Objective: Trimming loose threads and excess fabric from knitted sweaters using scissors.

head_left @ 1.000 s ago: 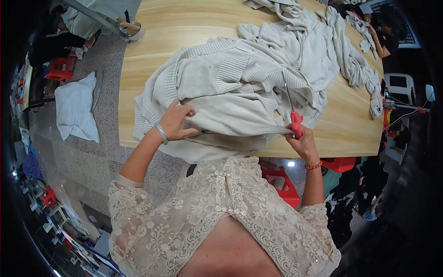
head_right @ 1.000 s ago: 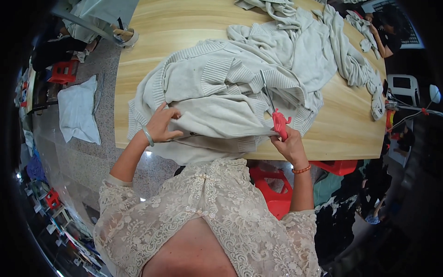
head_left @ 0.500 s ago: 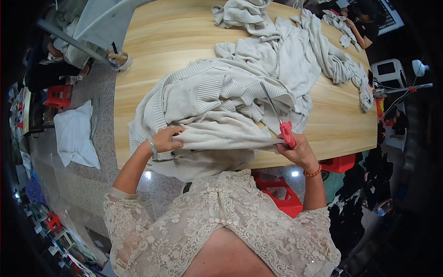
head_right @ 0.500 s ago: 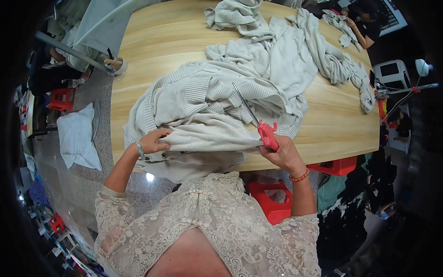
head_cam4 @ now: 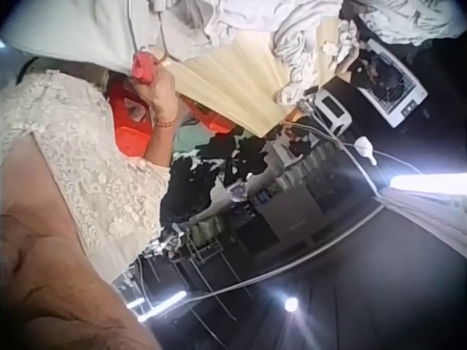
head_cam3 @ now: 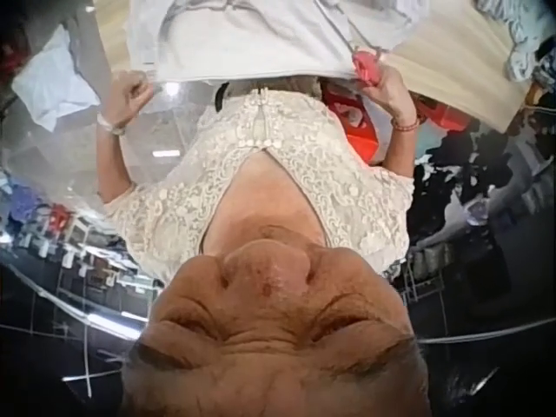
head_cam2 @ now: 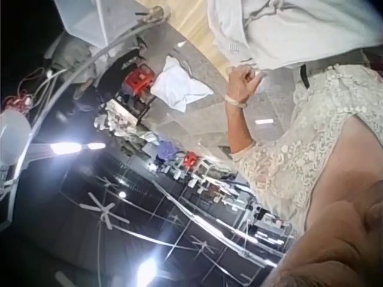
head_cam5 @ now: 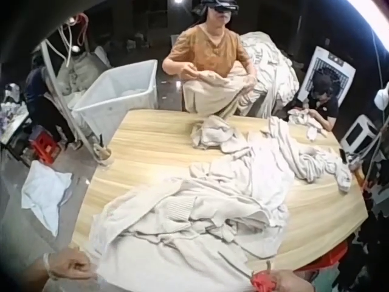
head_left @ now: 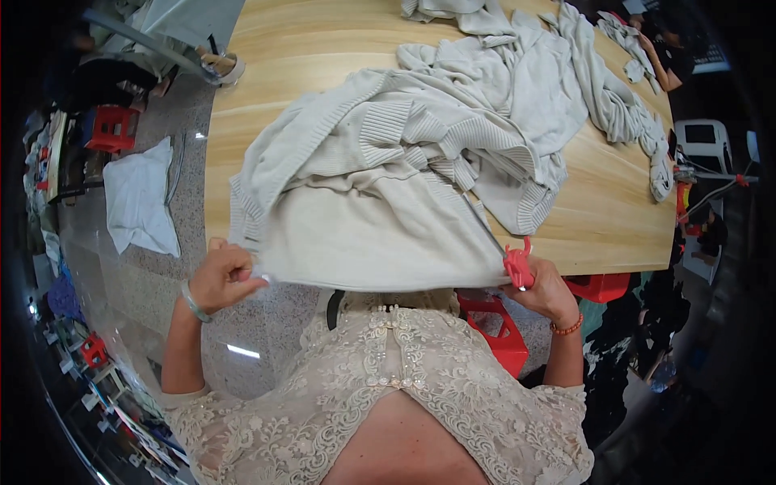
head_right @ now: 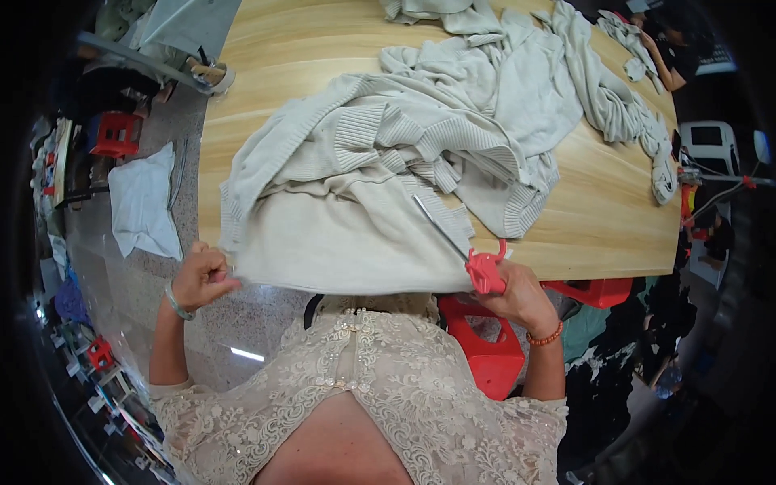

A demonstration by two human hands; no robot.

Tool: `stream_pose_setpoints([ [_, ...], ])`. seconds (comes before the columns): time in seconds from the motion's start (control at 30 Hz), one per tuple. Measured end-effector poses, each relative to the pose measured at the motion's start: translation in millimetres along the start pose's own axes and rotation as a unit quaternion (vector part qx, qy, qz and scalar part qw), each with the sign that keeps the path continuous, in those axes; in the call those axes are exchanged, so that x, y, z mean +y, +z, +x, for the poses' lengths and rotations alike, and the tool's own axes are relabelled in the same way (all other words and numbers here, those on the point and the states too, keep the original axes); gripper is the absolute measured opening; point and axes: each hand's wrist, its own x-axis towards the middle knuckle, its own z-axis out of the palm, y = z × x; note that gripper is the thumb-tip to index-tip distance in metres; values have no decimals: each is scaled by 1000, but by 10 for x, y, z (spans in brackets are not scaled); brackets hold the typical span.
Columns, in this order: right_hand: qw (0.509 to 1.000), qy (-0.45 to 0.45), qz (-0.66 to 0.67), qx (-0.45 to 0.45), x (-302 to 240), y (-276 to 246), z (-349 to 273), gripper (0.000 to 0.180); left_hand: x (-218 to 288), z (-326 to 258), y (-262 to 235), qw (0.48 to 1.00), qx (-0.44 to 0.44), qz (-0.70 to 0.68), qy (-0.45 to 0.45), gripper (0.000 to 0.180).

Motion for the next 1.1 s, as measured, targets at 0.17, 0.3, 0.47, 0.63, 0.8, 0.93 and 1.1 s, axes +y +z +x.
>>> stream_pose_setpoints([
  [0.17,996,-1,-47,-71,77,177,161,22,-582,-223,294,989,95,99,-51,26],
  [0.3,993,-35,-44,-106,-111,163,346,21,-177,190,924,987,103,77,99,52],
  [0.47,989,48,46,-128,-339,-66,379,20,-278,732,1889,952,82,227,189,70],
  [0.63,997,12,32,-72,-455,-253,289,16,-614,963,1888,948,117,196,220,27],
  [0.8,1000,7,22,13,-367,-247,330,21,-695,693,1373,964,72,184,179,46],
  [0.93,999,17,1,-51,-594,-220,453,24,-674,746,1547,951,136,186,206,53],
  [1.1,1000,-11,9,-3,-515,-299,434,23,-856,859,1764,934,133,241,226,36],
])
